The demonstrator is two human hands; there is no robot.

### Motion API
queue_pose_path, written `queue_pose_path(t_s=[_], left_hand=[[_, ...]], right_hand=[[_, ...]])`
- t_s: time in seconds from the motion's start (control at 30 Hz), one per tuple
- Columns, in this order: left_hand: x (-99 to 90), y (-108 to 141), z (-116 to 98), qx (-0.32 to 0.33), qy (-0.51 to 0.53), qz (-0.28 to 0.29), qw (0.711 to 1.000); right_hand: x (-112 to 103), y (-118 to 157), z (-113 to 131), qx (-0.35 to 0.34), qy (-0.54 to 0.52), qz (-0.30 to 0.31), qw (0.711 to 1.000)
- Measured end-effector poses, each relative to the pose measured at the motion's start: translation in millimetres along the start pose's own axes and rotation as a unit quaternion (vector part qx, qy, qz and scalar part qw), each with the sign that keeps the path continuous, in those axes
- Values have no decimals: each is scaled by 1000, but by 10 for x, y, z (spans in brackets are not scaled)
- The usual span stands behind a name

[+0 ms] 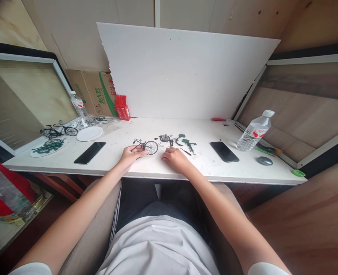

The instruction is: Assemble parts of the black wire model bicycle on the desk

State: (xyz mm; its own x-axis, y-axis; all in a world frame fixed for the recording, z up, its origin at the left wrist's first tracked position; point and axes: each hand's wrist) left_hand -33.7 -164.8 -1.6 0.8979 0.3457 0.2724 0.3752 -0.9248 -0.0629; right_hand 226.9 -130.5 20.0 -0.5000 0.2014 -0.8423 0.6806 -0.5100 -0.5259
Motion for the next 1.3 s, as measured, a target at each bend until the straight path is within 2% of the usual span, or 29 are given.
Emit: queue_pose_path(t_s=[0.2,0.6,1.0,1.1,1.3], left_hand=[[-6,9,-6,-1,5,2,1000],[-7,-9,17,2,-11,-3,1000],[-29,-14,31,7,-17,11,1000],[-30,-11,19,6,-6,5,1000],[-35,-14,-2,10,5,-1,1000]], right_hand=[[9,22,-33,15,-40,-8,999],[95,11,46,22,-6,-21,1000],[157,49,-4,47,-42,-42,997],[98,51,-26,58,-30,-76,995],[5,71,-267,130,-8,-204,970]])
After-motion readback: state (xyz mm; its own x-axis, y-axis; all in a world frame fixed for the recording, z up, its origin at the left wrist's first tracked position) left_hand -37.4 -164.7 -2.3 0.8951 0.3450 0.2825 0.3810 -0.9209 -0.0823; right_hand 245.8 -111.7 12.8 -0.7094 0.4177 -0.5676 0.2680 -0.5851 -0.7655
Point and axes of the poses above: each hand's wrist, its own y-axis away from the middle knuckle, its own x-axis out of the palm, z = x × y, and after that the axes turned 10 degrees about -z, right-handed
